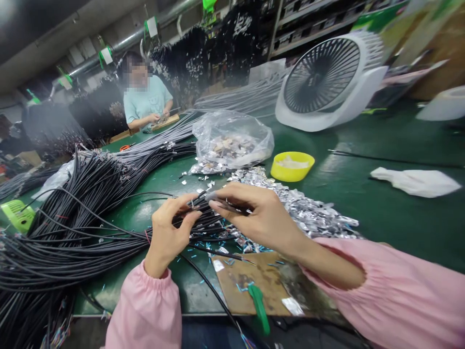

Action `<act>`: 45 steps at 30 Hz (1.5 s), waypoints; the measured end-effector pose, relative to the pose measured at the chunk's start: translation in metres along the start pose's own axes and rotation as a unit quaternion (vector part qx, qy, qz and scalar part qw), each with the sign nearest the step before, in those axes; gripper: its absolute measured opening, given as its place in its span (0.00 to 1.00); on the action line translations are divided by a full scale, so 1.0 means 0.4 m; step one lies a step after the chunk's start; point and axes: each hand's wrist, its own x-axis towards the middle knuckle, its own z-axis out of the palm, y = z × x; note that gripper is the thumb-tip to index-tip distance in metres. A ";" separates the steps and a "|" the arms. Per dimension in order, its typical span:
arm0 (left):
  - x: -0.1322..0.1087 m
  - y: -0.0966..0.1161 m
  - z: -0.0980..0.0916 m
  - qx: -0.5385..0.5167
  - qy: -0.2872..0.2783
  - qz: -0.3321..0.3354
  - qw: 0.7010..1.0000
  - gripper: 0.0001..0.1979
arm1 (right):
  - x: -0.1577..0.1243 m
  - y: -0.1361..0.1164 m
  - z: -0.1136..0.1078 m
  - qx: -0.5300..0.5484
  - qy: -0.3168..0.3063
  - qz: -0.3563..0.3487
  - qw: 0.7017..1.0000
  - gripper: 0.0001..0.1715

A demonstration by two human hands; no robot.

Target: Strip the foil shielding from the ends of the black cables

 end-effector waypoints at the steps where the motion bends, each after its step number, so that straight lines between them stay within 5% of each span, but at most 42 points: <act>1: 0.000 -0.001 0.000 -0.001 -0.002 0.004 1.000 0.15 | 0.000 -0.003 -0.001 0.006 -0.003 -0.008 1.000 0.04; 10: -0.009 0.011 0.004 0.053 -0.014 0.069 0.996 0.14 | -0.006 -0.007 -0.001 -0.016 -0.010 -0.055 0.998 0.06; 15: -0.012 0.019 0.026 0.071 0.053 0.049 0.995 0.02 | -0.010 -0.003 -0.001 -0.028 -0.001 -0.043 0.999 0.05; 20: -0.021 0.027 0.046 0.097 0.090 0.059 0.989 0.03 | -0.008 -0.005 -0.001 -0.015 -0.020 -0.011 1.000 0.06; 32: -0.021 0.030 0.046 0.088 0.085 0.047 0.991 0.02 | -0.014 -0.006 0.001 0.002 -0.016 0.014 1.000 0.05; 41: -0.008 0.026 0.032 0.071 -0.010 0.002 0.997 0.04 | -0.016 0.000 0.000 -0.041 0.002 -0.006 0.999 0.06; 45: -0.011 0.030 0.029 0.073 0.029 -0.020 0.997 0.03 | -0.020 0.007 0.004 -0.075 0.025 0.011 0.997 0.08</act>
